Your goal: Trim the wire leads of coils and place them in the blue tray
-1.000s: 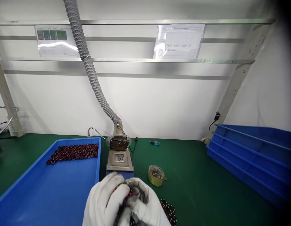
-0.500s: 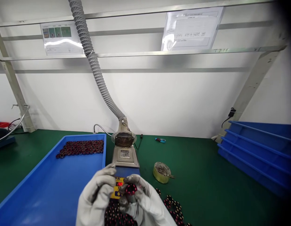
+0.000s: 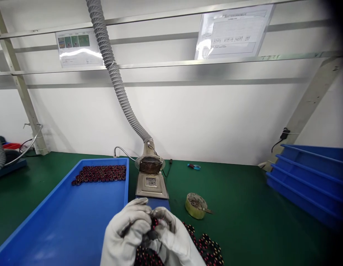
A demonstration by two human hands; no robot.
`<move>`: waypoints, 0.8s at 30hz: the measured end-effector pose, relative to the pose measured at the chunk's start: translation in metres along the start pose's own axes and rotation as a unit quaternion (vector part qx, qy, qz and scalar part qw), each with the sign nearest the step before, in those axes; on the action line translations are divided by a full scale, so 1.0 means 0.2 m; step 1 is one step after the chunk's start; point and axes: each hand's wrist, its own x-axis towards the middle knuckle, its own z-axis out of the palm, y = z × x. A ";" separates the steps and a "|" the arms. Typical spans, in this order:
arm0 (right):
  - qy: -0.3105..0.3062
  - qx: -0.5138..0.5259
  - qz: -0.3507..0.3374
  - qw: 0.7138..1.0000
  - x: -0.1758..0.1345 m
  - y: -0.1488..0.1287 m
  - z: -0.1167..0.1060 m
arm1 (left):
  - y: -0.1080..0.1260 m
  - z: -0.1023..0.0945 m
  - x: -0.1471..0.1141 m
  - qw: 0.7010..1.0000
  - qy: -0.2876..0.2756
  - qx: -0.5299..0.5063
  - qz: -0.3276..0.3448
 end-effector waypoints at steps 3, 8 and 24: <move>-0.056 0.037 0.059 0.996 0.02 -0.01 -0.01 | -0.01 -0.05 -0.01 0.992 0.080 -0.047 -0.086; -0.032 0.058 0.050 0.997 0.04 0.00 -0.04 | 0.03 0.04 0.00 0.990 0.010 -0.012 -0.142; 0.038 0.061 -0.036 0.997 -0.09 -0.01 0.00 | 0.10 0.10 0.00 0.991 -0.030 0.122 -0.036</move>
